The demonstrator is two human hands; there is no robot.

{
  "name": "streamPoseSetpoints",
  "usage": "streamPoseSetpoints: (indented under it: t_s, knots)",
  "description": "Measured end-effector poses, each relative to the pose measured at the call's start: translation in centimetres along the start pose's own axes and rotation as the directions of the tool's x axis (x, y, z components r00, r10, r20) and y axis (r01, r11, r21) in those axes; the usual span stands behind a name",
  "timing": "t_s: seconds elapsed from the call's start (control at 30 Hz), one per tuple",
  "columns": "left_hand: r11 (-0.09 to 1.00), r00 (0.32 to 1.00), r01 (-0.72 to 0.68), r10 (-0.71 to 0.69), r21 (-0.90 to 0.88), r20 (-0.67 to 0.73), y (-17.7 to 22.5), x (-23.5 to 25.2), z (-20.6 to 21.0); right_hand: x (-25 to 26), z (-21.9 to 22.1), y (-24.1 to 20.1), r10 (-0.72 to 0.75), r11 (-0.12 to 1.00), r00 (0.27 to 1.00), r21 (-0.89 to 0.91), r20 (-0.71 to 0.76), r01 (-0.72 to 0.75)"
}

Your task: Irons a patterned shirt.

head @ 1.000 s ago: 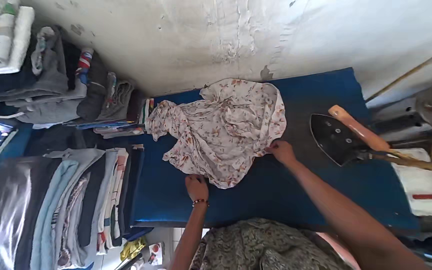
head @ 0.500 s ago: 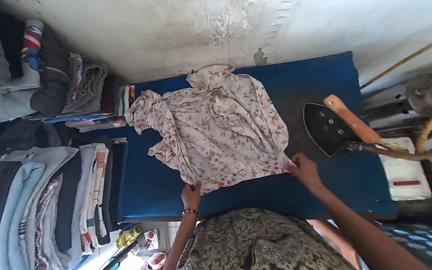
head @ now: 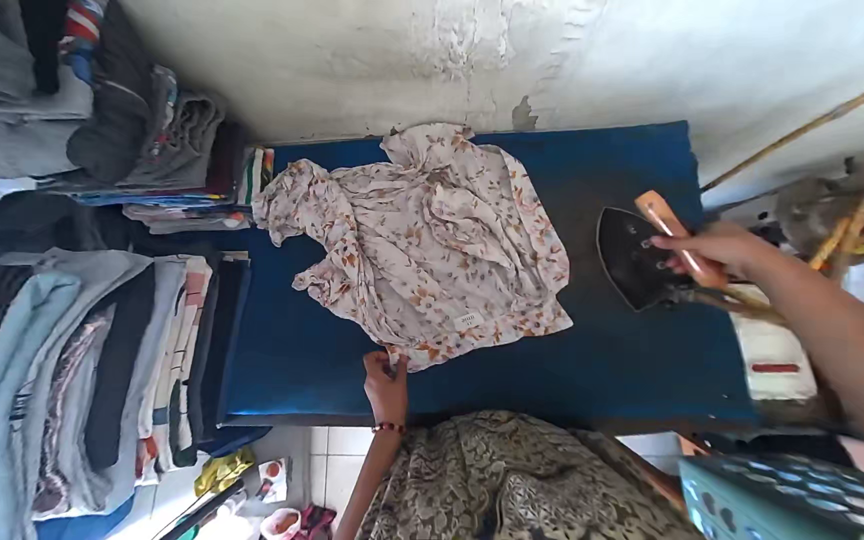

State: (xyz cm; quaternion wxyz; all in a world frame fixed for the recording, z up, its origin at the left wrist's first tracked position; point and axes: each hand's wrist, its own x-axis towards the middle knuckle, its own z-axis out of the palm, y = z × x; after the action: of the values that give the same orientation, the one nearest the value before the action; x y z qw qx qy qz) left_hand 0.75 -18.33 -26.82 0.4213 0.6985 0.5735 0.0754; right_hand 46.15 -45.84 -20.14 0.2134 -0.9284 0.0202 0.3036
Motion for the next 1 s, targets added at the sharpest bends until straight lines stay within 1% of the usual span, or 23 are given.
streamPoseSetpoints:
  t_s: [0.03, 0.1, 0.13, 0.17, 0.2, 0.23, 0.27, 0.33, 0.37, 0.43, 0.5, 0.53, 0.6, 0.67, 0.7, 0.73, 0.8, 0.83, 0.87, 0.9, 0.97, 1.0]
  knots:
    - [0.999, 1.000, -0.028, 0.028, -0.022, 0.002, -0.2, 0.1, 0.0, -0.9, -0.4, -0.3, -0.008, 0.999, 0.996, 0.035, 0.091, 0.005]
    - [0.996, 0.997, -0.077, 0.078, -0.051, 0.016, -0.9, 0.2, 0.0, -3.3, 0.0, -0.8, -0.036, 0.999, 0.985, -0.022, 0.171, 0.040]
    - [0.993, 0.994, -0.106, 0.107, -0.058, 0.022, -1.4, 0.2, 0.0, -4.5, 0.7, -0.4, -0.086, 0.991, 0.977, -0.084, 0.195, 0.104]
    - [0.989, 0.990, -0.132, 0.134, -0.061, 0.034, -1.8, 0.2, 0.0, -5.6, 1.6, 0.3, -0.162, 0.968, 0.962, -0.153, 0.221, 0.198]
    - [0.986, 0.986, -0.155, 0.158, -0.059, 0.046, -2.1, 0.3, 0.0, -6.8, 2.8, 1.1, -0.250, 0.920, 0.933, -0.237, 0.261, 0.312]
    - [0.982, 0.982, -0.179, 0.182, -0.054, 0.055, -2.4, 0.2, 0.1, -8.1, 4.2, 1.3, -0.303, 0.845, 0.896, -0.344, 0.325, 0.410]
    - [0.980, 0.978, -0.196, 0.198, -0.043, 0.062, -2.5, 0.2, 0.0, -9.2, 5.8, 1.1, -0.324, 0.752, 0.859, -0.442, 0.397, 0.489]
    - [0.979, 0.978, -0.202, 0.201, 0.001, 0.060, -2.5, -0.2, -0.2, -10.9, 9.0, -0.2, -0.304, 0.591, 0.804, -0.561, 0.511, 0.580]
    - [0.980, 0.980, -0.197, 0.195, 0.034, 0.047, -2.6, -0.5, -0.5, -11.4, 10.0, -1.0, -0.289, 0.562, 0.795, -0.578, 0.533, 0.592]
    - [0.980, 0.988, -0.156, 0.154, 0.120, 0.021, -2.6, -1.3, -0.5, -11.5, 11.1, -3.0, -0.286, 0.577, 0.817, -0.591, 0.500, 0.564]
    - [0.968, 0.993, -0.116, 0.118, 0.221, 0.004, -2.7, -2.1, 0.2, -10.7, 11.7, -4.3, -0.318, 0.595, 0.839, -0.596, 0.441, 0.539]
    - [0.957, 0.992, -0.117, 0.124, 0.266, -0.008, -2.8, -2.2, 0.7, -10.1, 11.8, -5.0, -0.342, 0.613, 0.847, -0.587, 0.406, 0.529]
    - [0.928, 0.984, -0.156, 0.175, 0.339, -0.026, -3.2, -2.1, 1.3, -8.5, 11.9, -6.0, -0.380, 0.658, 0.864, -0.561, 0.329, 0.503]
    - [0.895, 0.978, -0.196, 0.208, 0.402, 0.013, -3.2, -2.0, 0.7, -7.2, 11.7, -6.7, -0.399, 0.686, 0.873, -0.542, 0.279, 0.486]
    - [0.867, 0.965, -0.247, 0.262, 0.432, 0.027, -3.2, -1.9, 0.2, -7.0, 11.4, -7.0, -0.401, 0.683, 0.872, -0.542, 0.282, 0.489]
    - [0.828, 0.938, -0.323, 0.345, 0.457, 0.039, -3.2, -1.6, -0.3, -7.4, 11.0, -7.5, -0.394, 0.670, 0.871, -0.557, 0.295, 0.492]
    - [0.725, 0.854, -0.491, 0.509, 0.482, 0.104, -3.2, -0.5, -1.3, -9.1, 10.3, -8.5, -0.386, 0.618, 0.860, -0.599, 0.333, 0.509]
    - [0.687, 0.828, -0.546, 0.527, 0.480, 0.188, -3.1, 0.2, -1.9, -10.5, 10.1, -8.8, -0.369, 0.595, 0.855, -0.613, 0.366, 0.519]
    - [0.675, 0.820, -0.572, 0.489, 0.467, 0.298, -2.7, 1.1, -2.5, -11.9, 10.0, -8.9, -0.357, 0.574, 0.845, -0.620, 0.397, 0.534]
    - [0.680, 0.815, -0.572, 0.411, 0.459, 0.407, -2.1, 2.0, -3.0, -13.3, 10.2, -8.9, -0.348, 0.562, 0.834, -0.618, 0.428, 0.551]
    - [0.688, 0.792, -0.570, 0.315, 0.450, 0.523, -0.9, 4.0, -3.9, -16.1, 11.6, -9.3, -0.341, 0.540, 0.811, -0.607, 0.475, 0.583]
    - [0.674, 0.779, -0.583, 0.305, 0.454, 0.548, -0.5, 4.9, -4.2, -17.1, 12.8, -9.6, -0.335, 0.522, 0.800, -0.609, 0.497, 0.597]
